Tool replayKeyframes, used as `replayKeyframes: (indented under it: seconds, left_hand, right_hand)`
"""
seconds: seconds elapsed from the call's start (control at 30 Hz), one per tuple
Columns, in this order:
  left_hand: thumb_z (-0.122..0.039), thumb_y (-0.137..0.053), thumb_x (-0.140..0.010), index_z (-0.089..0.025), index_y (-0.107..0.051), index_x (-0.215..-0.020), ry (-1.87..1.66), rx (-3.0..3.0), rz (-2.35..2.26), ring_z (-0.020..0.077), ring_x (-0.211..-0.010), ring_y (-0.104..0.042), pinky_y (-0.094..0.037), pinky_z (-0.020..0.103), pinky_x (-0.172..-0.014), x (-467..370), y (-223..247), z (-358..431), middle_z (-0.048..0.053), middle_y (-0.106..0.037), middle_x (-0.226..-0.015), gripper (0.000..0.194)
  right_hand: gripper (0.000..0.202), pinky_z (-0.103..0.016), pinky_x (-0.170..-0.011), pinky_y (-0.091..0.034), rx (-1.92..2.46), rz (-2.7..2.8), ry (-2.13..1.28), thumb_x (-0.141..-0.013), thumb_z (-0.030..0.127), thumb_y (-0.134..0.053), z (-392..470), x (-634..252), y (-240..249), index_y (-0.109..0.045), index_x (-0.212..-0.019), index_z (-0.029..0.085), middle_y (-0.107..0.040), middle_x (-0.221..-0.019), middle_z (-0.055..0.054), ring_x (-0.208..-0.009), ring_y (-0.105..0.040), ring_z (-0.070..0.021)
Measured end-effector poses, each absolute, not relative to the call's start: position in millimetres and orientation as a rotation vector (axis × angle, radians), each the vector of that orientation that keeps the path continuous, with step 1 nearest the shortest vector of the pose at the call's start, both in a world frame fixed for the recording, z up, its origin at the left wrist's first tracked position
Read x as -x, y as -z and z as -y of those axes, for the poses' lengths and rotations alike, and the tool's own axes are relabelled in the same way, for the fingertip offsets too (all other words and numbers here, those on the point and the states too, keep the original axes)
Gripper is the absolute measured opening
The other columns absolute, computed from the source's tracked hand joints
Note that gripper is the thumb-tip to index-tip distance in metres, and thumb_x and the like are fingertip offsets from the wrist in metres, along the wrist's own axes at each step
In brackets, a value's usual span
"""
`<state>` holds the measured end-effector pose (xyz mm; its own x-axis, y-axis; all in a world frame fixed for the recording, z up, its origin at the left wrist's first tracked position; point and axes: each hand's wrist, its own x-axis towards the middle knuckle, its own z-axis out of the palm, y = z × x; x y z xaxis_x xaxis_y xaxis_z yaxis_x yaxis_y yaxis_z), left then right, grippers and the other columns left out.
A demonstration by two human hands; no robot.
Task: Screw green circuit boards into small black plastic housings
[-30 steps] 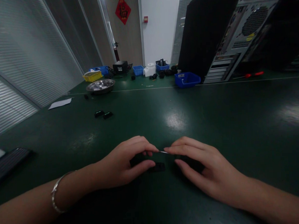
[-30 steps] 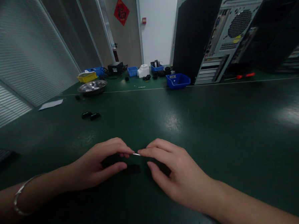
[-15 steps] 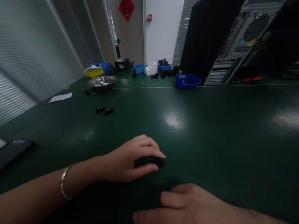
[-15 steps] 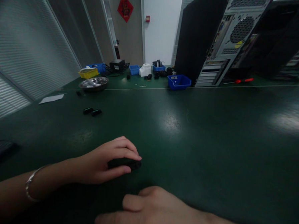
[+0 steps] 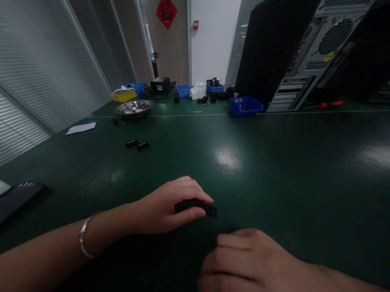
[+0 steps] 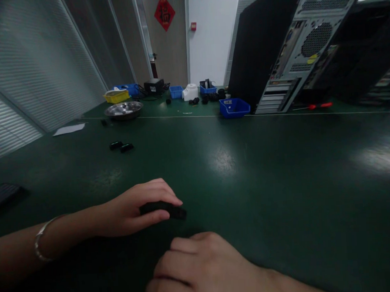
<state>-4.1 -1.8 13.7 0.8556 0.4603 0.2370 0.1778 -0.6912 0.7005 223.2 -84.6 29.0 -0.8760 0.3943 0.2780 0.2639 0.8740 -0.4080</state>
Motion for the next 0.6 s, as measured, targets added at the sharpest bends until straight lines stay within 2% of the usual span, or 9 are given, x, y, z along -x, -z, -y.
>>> replayKeyframes:
  seconds: [0.1, 0.2, 0.3, 0.47, 0.53, 0.6]
  left_hand:
    - [-0.022, -0.07, -0.089, -0.017, -0.059, -0.124, -0.529, -2.335, -0.471, 0.0223, -0.1, -0.058, -0.045, 0.035, -0.089, 3.8, -12.5, 1.7, 0.01, -0.065, -0.107, 0.037]
    - [-0.019, -0.068, -0.089, -0.017, -0.061, -0.119, -0.498, -2.368, -0.5, 0.0214, -0.098, -0.058, -0.045, 0.034, -0.088, 3.2, -11.9, 2.1, 0.009, -0.065, -0.104, 0.03]
    - [-0.012, -0.059, -0.093, -0.017, -0.063, -0.115, -0.468, -2.372, -0.513, 0.0203, -0.099, -0.058, -0.045, 0.033, -0.089, 3.9, -11.8, 2.2, 0.008, -0.065, -0.104, 0.023]
    - [-0.004, -0.054, -0.091, -0.018, -0.062, -0.118, -0.446, -2.329, -0.516, 0.02, -0.107, -0.057, -0.046, 0.033, -0.094, 4.7, -14.1, 4.0, 0.009, -0.062, -0.112, 0.031]
    - [-0.004, -0.056, -0.09, -0.018, -0.06, -0.121, -0.449, -2.308, -0.533, 0.0205, -0.109, -0.056, -0.046, 0.033, -0.096, 3.9, -15.7, 6.0, 0.009, -0.06, -0.116, 0.035]
    - [-0.008, -0.058, -0.09, -0.019, -0.059, -0.124, -0.466, -2.29, -0.549, 0.0215, -0.11, -0.056, -0.046, 0.035, -0.097, 2.9, -17.2, 8.0, 0.01, -0.06, -0.117, 0.036]
  right_hand:
    - [0.019, -0.026, -0.071, -0.051, 0.641, 2.474, -0.687, -0.094, 0.013, -0.051, 72.6, -229.4, -24.7, -0.065, -0.106, 0.018, -0.072, -0.094, -0.005, -0.085, -0.067, -0.0168]
    - [0.024, -0.023, -0.07, -0.052, 0.814, 2.195, -0.76, -0.088, 0.006, -0.052, 58.9, -234.1, -18.8, -0.064, -0.104, 0.02, -0.069, -0.091, -0.003, -0.081, -0.065, -0.0139]
    - [0.02, -0.022, -0.078, -0.052, 0.999, 2.012, -0.802, -0.09, 0.009, -0.057, 49.8, -237.7, -14.6, -0.065, -0.101, 0.023, -0.07, -0.094, -0.001, -0.087, -0.066, -0.0128]
    - [0.011, -0.023, -0.084, -0.054, 1.128, 1.859, -0.978, -0.086, 0.016, -0.065, 45.3, -238.6, -13.0, -0.068, -0.094, 0.023, -0.072, -0.094, 0.0, -0.093, -0.067, -0.0144]
    - [0.009, -0.02, -0.067, -0.057, 1.167, 1.792, -1.09, -0.086, 0.019, -0.066, 45.1, -237.6, -13.1, -0.068, -0.095, 0.022, -0.071, -0.092, 0.0, -0.077, -0.067, -0.0122]
    - [0.011, -0.015, -0.044, -0.05, 1.192, 1.707, -1.245, -0.087, 0.025, -0.066, 45.0, -236.2, -12.9, -0.067, -0.097, 0.02, -0.068, -0.091, -0.001, -0.053, -0.057, -0.0067]
